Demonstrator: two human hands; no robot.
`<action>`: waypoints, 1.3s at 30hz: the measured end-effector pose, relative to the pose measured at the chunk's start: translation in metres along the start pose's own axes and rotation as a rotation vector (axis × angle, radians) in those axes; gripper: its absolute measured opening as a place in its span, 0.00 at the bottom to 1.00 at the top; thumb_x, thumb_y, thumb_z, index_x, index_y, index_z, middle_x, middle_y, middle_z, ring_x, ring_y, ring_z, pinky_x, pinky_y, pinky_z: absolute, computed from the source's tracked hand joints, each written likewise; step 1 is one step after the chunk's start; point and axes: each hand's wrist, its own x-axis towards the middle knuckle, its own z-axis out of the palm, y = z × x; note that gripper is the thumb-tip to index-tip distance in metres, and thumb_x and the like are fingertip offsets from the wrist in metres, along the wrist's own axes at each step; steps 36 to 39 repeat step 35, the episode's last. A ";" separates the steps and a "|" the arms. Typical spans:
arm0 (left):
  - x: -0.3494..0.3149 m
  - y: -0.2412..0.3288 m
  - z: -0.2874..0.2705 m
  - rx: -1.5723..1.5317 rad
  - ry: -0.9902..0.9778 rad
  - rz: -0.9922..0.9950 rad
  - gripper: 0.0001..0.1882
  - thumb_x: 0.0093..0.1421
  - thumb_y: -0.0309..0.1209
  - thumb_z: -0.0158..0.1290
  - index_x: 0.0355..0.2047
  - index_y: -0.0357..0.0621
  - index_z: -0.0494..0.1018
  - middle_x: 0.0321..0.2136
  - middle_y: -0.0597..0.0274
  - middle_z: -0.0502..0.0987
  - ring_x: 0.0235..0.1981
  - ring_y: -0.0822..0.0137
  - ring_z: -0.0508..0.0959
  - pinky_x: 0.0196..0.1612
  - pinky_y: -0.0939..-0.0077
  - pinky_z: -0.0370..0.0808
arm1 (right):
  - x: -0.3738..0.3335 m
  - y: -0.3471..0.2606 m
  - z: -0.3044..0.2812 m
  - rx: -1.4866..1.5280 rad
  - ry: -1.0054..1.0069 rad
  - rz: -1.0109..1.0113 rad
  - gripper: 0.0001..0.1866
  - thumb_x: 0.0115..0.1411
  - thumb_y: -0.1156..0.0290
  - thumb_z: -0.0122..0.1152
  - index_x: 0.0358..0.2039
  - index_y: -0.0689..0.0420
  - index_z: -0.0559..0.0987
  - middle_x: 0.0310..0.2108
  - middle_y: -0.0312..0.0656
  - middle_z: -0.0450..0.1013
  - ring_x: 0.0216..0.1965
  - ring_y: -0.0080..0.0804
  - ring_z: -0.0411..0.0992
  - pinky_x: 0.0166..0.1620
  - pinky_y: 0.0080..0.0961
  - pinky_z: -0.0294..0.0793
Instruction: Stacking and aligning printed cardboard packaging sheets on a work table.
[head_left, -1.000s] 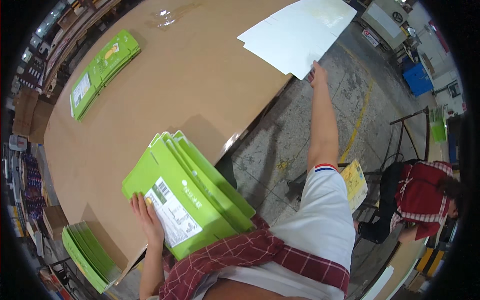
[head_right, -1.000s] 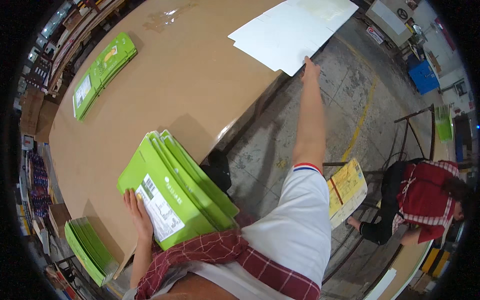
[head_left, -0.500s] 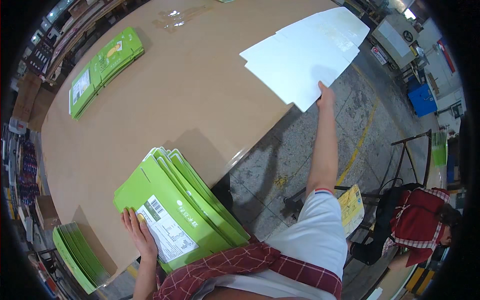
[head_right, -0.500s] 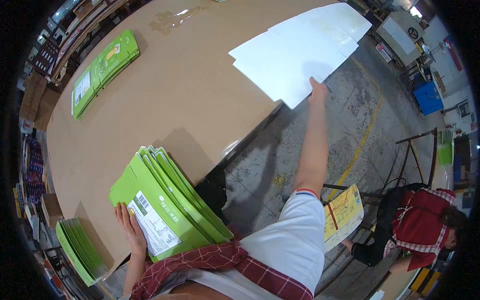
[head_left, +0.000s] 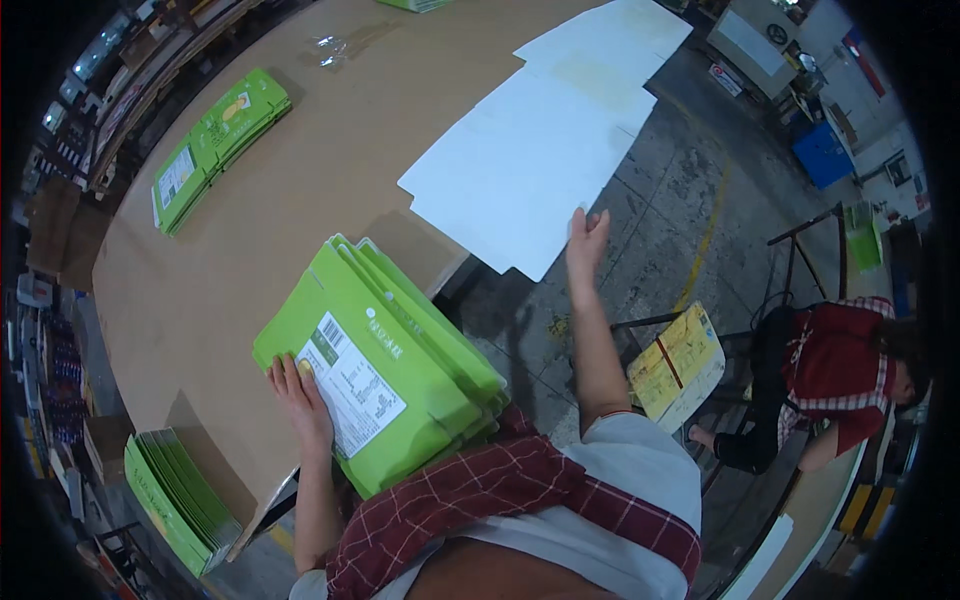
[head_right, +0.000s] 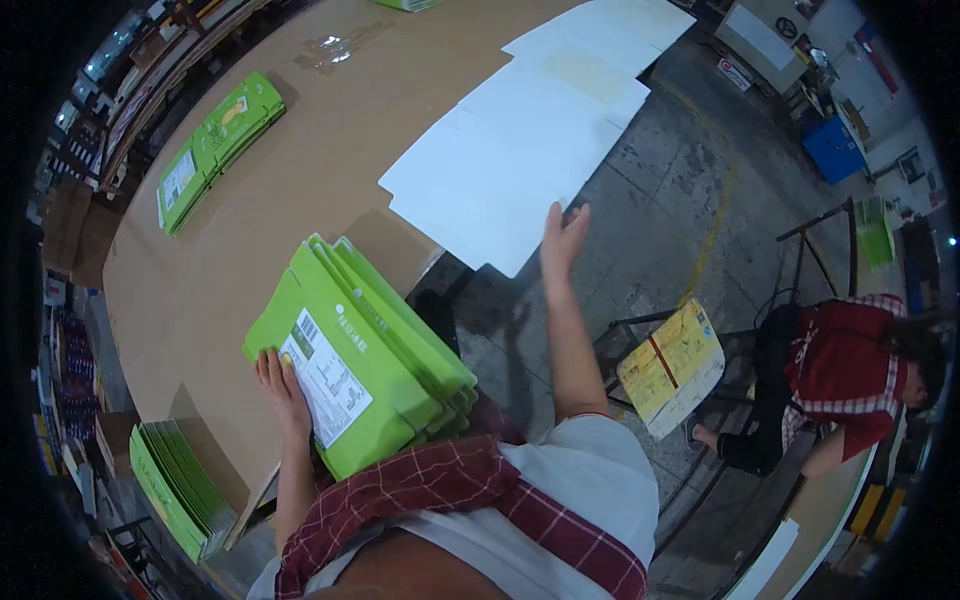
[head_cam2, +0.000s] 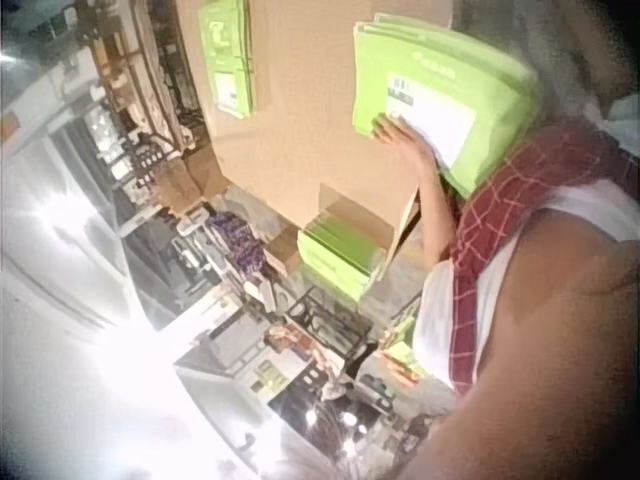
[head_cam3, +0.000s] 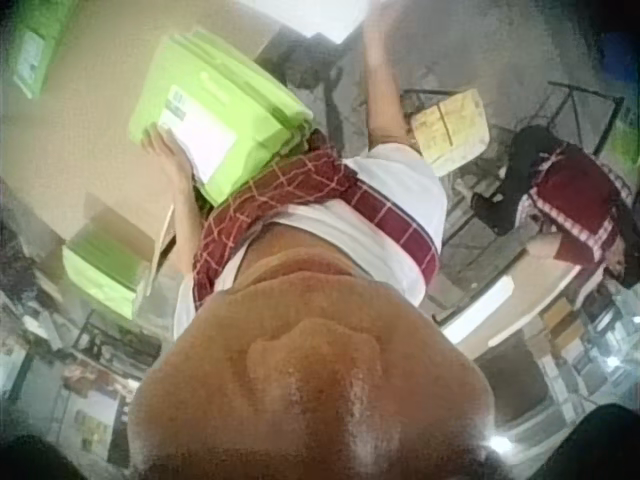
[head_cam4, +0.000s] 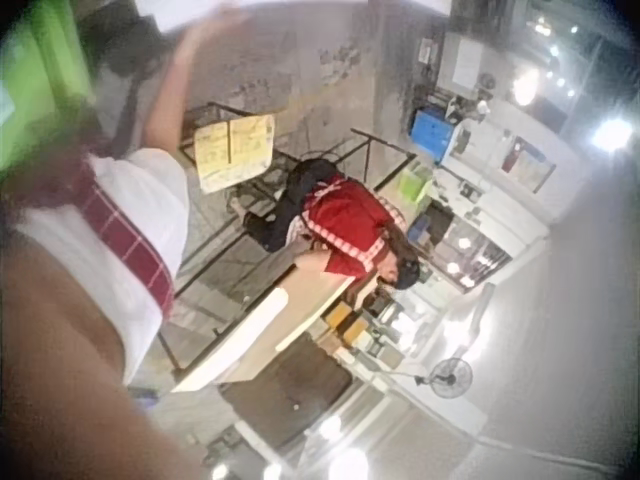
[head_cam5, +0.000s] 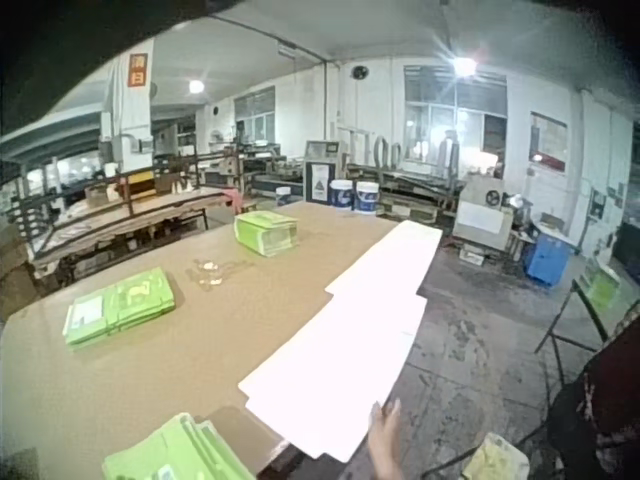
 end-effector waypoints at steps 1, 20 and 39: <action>-0.002 -0.001 -0.001 0.006 0.014 0.001 0.22 0.61 0.34 0.37 0.52 0.34 0.57 0.54 0.42 0.54 0.58 0.45 0.49 0.58 0.57 0.47 | -0.020 -0.014 0.004 -0.459 0.199 -0.386 0.29 0.50 0.65 0.57 0.48 0.69 0.61 0.47 0.51 0.62 0.48 0.46 0.60 0.51 0.38 0.58; 0.006 0.006 0.004 0.079 0.016 -0.118 0.22 0.59 0.40 0.38 0.53 0.48 0.58 0.56 0.55 0.53 0.59 0.53 0.49 0.52 0.40 0.49 | -0.147 -0.245 0.000 -0.454 -1.133 -0.770 0.24 0.51 0.79 0.40 0.51 0.55 0.63 0.23 0.53 0.72 0.26 0.46 0.71 0.30 0.34 0.71; 0.003 0.011 -0.019 -0.700 0.120 -0.168 0.47 0.50 0.62 0.40 0.60 0.48 0.36 0.60 0.51 0.39 0.61 0.48 0.40 0.57 0.46 0.34 | -0.214 -0.179 -0.008 -0.155 -1.372 0.518 0.22 0.56 0.75 0.46 0.52 0.66 0.60 0.41 0.52 0.68 0.40 0.28 0.69 0.45 0.20 0.68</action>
